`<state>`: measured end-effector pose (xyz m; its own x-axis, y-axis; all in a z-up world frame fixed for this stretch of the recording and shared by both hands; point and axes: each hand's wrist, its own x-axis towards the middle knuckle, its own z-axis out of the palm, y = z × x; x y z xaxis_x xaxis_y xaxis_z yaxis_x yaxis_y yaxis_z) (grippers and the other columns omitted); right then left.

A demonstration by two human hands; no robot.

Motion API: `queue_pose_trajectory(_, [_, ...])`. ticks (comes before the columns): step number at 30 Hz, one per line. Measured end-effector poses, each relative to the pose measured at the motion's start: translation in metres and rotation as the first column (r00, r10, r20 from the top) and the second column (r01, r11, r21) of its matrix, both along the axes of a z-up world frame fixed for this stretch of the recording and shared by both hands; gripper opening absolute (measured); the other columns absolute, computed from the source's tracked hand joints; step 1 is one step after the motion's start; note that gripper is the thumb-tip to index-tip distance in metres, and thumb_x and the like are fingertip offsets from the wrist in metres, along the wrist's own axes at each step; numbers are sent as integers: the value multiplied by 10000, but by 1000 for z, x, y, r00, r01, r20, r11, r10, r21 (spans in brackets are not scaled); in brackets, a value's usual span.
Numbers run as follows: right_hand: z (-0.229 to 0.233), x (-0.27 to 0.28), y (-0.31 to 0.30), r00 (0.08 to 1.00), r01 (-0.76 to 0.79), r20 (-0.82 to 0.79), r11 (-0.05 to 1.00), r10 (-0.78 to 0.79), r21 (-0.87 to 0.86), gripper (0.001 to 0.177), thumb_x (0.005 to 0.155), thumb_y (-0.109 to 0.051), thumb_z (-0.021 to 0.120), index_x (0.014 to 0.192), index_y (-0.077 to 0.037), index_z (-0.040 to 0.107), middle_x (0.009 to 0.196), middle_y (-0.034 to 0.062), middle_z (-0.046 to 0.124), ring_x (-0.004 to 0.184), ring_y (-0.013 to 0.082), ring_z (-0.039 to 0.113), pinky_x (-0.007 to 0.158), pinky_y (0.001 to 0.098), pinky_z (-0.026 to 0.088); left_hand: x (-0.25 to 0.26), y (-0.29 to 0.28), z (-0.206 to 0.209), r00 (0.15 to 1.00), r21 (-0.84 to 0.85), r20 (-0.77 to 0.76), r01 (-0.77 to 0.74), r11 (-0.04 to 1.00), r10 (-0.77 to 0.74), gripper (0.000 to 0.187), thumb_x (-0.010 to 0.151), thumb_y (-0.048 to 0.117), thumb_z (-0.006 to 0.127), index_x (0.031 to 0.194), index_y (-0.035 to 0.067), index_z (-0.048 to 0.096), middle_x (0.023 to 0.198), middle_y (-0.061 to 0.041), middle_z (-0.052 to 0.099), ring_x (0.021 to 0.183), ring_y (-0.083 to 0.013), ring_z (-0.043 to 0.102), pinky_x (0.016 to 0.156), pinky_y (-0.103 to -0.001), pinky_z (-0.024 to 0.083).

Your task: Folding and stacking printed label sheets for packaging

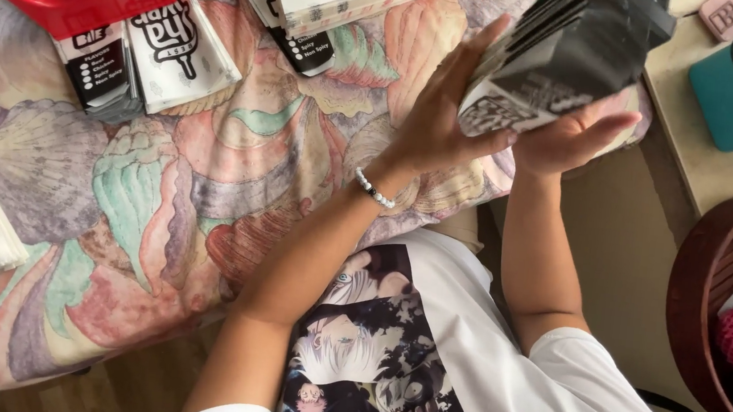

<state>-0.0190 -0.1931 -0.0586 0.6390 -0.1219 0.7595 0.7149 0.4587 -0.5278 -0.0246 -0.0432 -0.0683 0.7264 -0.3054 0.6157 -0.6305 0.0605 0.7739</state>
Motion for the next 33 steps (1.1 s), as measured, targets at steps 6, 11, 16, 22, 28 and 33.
queue_pose_trajectory(6, [3,4,1,972,171,-157,985,-174,-31,606,1004,-659,428,1166,-106,614,1077,69,640,1062,238,620,974,405,513,3,-2,19,977,-26,-12,-214,976,214,683,770,531,763,1189,85,459,1090,-64,548,1017,-202,602,791,-323,626])
queue_pose_trajectory(11, [-42,-11,2,984,165,-90,982,-156,96,611,1158,-480,335,1558,-25,416,1561,159,487,1489,290,428,1312,434,288,-7,-2,20,957,7,-48,-286,958,286,736,791,613,725,1262,106,474,1129,-51,637,1013,-204,676,811,-339,615])
queue_pose_trajectory(16, [-39,-19,10,950,153,-264,986,-165,-68,736,1039,-638,319,1335,-31,610,1294,129,660,1280,284,591,1161,424,433,3,-7,8,958,-20,-23,-286,958,285,825,819,591,715,1398,85,416,1198,-64,636,1052,-197,710,780,-277,706])
queue_pose_trajectory(22, [-50,-7,14,965,261,15,952,-262,-160,657,1001,-444,313,1490,-20,428,1445,162,520,1387,286,471,1237,431,347,-10,-6,31,923,0,-136,-362,932,359,472,764,531,690,1011,167,518,765,36,590,648,-142,586,522,-313,471])
queue_pose_trajectory(28, [-35,-23,18,914,288,-215,924,-344,-253,526,1025,-219,391,1520,-40,399,1484,128,516,1377,215,487,1198,360,388,-1,-10,18,907,-60,-18,-422,905,421,464,843,589,615,820,158,445,618,56,498,508,-88,486,447,-267,405])
queue_pose_trajectory(33, [-33,-24,21,743,520,-120,681,-658,-516,176,1028,-131,395,1135,-58,514,924,9,419,806,120,359,747,311,339,4,-10,4,848,-2,43,-529,849,528,439,834,525,675,787,128,492,627,4,496,528,-119,474,482,-315,380])
